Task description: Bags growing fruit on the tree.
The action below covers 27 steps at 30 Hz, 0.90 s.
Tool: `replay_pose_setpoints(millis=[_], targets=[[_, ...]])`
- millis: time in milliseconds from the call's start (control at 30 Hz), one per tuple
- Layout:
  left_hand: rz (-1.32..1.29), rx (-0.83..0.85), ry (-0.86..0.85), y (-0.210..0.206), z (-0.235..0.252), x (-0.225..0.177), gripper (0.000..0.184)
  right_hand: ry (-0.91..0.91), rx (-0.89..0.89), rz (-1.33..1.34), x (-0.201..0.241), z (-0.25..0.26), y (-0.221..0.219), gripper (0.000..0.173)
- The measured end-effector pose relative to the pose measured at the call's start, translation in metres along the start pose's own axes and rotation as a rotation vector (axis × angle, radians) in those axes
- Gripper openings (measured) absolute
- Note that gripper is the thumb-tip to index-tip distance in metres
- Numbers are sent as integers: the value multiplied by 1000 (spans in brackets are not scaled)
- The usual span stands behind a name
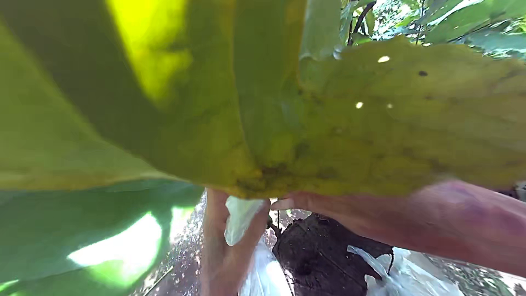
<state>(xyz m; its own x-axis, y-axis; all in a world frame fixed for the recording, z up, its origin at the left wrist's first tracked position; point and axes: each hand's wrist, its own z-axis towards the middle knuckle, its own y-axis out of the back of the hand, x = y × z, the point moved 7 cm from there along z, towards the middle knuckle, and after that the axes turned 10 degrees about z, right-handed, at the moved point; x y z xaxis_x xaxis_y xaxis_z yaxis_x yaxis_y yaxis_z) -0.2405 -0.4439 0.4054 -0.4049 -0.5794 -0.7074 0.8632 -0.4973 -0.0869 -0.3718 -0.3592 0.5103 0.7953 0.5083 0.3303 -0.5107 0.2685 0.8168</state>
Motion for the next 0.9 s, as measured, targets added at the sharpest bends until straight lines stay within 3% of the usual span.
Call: replay_pose_setpoints(millis=[167,267,400,567,667,733,900], targets=[[-41,86,-34,-2,0,-1,70,-15,-136,92,-3,24,-2,13],[-35,68,64,8,-7,8,52,19,-148,53,6,31,8,6],[-62,-15,119,15,-2,10,16,22,-252,9,2,30,20,16],[-78,-150,36,17,3,10,11,-126,-222,146,-8,25,-9,44],[-93,-210,78,16,2,5,9,-153,-186,161,-9,27,-20,26],[-88,-150,82,20,2,2,14,-148,-142,188,-7,32,-15,14],[-160,-123,48,24,2,7,17,-71,-187,88,5,38,-2,4]])
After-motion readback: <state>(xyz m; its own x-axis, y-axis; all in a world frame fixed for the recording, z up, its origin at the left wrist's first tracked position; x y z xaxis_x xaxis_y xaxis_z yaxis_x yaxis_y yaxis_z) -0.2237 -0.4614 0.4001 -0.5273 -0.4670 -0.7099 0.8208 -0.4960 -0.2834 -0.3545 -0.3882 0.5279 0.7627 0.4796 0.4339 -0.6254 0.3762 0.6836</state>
